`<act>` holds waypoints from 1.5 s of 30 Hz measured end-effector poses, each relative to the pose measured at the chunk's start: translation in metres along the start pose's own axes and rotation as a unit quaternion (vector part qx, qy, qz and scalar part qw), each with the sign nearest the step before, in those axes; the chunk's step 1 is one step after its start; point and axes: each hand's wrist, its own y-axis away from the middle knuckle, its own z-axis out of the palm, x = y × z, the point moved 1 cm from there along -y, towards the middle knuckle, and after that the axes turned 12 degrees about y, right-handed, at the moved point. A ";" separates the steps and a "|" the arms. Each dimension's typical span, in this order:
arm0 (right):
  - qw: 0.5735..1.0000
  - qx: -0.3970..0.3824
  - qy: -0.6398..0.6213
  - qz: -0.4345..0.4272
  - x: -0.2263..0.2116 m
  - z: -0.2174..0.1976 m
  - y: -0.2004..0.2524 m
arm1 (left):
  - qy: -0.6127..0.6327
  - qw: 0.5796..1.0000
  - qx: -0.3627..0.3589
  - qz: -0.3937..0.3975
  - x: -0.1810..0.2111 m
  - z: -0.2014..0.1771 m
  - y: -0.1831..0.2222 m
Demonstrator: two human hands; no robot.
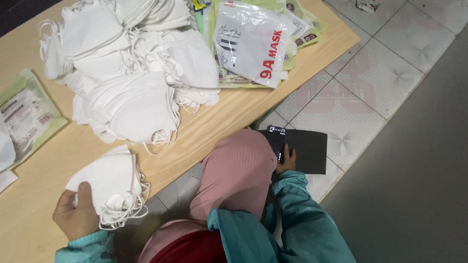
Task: The person is sorting through a large pile of white face masks, picking them up one by one and stacking them neatly on a wooden table.
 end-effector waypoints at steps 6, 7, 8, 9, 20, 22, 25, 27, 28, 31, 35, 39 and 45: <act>0.998 0.017 -0.055 0.006 0.011 0.013 0.004 | 0.009 1.000 -0.003 0.005 -0.003 -0.001 -0.001; 0.998 0.018 -0.055 0.008 0.020 0.021 0.005 | 0.010 1.000 -0.005 0.005 -0.001 -0.002 0.000; 0.998 0.043 -0.053 0.015 0.028 0.028 0.003 | 0.019 1.000 -0.010 0.010 0.001 -0.001 0.001; 0.996 0.069 -0.050 0.023 0.036 0.036 0.002 | 0.027 0.999 -0.015 0.014 0.004 -0.001 0.002; 0.993 -0.062 0.092 0.044 -0.024 -0.016 0.089 | 0.064 0.998 -0.009 -0.004 -0.001 -0.004 0.003; 0.991 -0.034 0.126 -0.011 -0.037 -0.028 0.079 | 0.066 0.998 -0.012 -0.002 0.002 -0.003 0.002; 0.965 -0.172 -0.116 0.161 -0.032 -0.024 0.046 | 0.061 0.998 -0.007 -0.007 0.002 -0.004 0.003; 0.972 -0.134 0.194 -0.001 -0.021 -0.010 0.028 | 0.033 0.999 -0.011 -0.001 0.005 -0.002 0.002; 0.972 -0.135 0.194 -0.001 -0.038 -0.025 0.030 | 0.033 0.999 -0.011 -0.001 0.005 -0.002 0.002; 0.960 -0.189 0.004 0.205 -0.079 -0.063 0.041 | 0.019 1.000 -0.006 0.001 0.005 -0.001 0.002; 0.961 -0.209 0.111 0.144 -0.070 -0.061 0.041 | 0.031 0.999 -0.013 0.004 0.001 -0.003 0.001; 0.961 -0.177 0.025 0.212 -0.071 -0.061 0.049 | 0.034 0.999 -0.012 0.005 0.004 -0.002 0.002; 0.960 -0.113 -0.073 0.246 -0.073 -0.058 0.033 | 0.043 0.999 -0.023 0.018 0.005 -0.002 0.003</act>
